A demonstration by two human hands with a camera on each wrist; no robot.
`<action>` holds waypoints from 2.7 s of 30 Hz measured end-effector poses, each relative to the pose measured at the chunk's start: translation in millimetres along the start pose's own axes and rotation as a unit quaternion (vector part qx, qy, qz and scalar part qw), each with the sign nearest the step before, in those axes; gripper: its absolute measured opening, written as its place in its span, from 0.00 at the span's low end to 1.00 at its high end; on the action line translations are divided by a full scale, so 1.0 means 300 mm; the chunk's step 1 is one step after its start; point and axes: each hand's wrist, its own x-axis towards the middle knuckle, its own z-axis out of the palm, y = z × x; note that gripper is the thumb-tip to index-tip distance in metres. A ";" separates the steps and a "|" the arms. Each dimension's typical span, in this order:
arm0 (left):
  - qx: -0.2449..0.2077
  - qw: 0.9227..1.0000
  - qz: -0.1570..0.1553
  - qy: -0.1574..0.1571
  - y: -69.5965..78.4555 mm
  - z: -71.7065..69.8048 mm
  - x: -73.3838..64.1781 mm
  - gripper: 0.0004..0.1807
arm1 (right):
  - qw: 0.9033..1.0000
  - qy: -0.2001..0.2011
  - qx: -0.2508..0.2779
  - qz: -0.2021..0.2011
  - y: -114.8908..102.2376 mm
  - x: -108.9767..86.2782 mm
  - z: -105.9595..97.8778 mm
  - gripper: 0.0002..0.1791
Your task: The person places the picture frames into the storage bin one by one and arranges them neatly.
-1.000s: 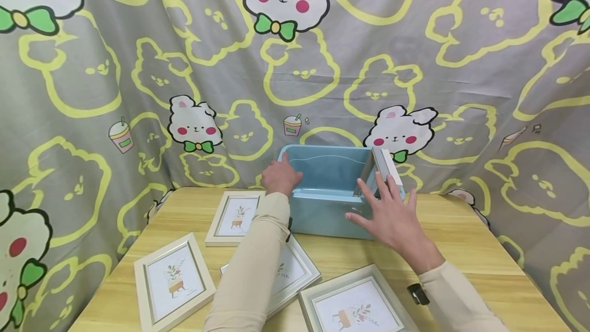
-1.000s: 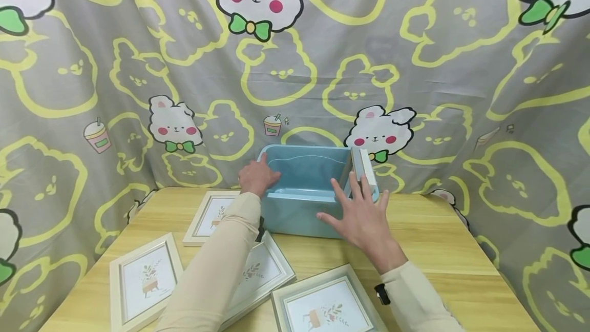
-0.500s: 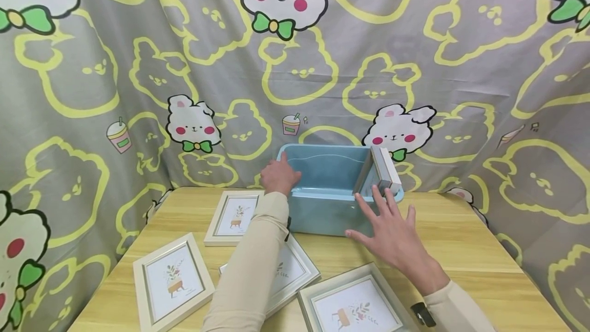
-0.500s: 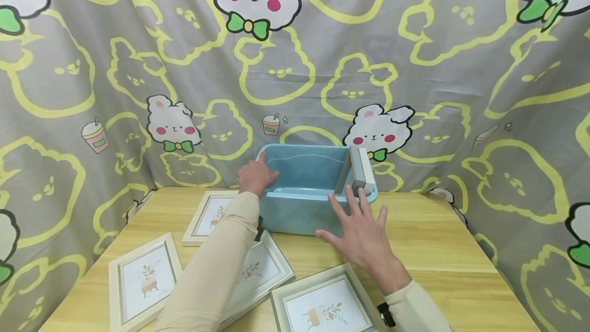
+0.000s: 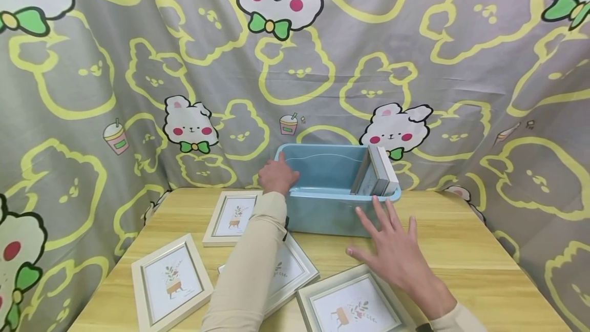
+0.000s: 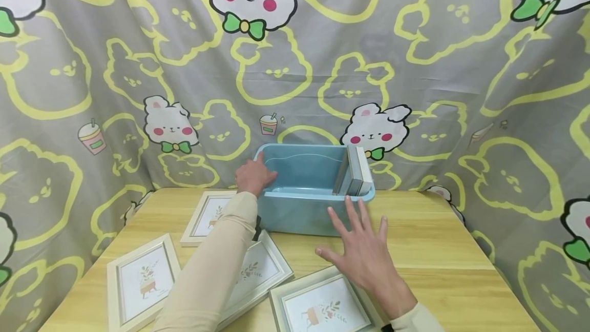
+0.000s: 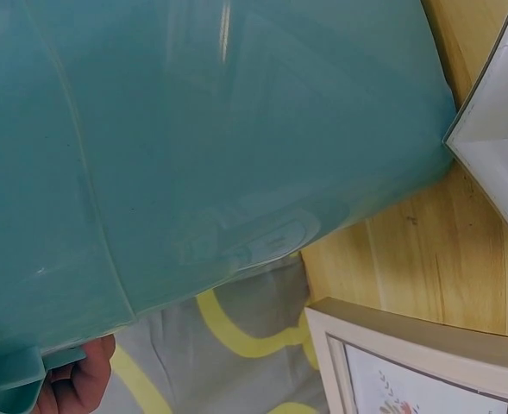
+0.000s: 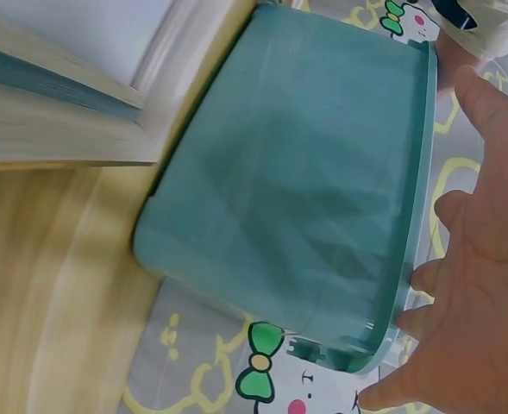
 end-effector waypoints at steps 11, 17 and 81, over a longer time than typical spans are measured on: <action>0.000 1.000 0.009 0.001 -0.008 0.000 0.000 0.43 | 1.000 -0.024 0.017 0.002 -0.013 -0.052 0.036 0.50; -0.005 1.000 0.009 -0.002 -0.008 -0.004 -0.001 0.43 | 0.998 -0.033 0.046 0.004 -0.016 -0.077 0.069 0.49; 0.000 1.000 0.009 0.001 -0.002 -0.014 0.000 0.43 | 0.986 -0.164 -0.008 -0.019 -0.048 -0.151 0.195 0.38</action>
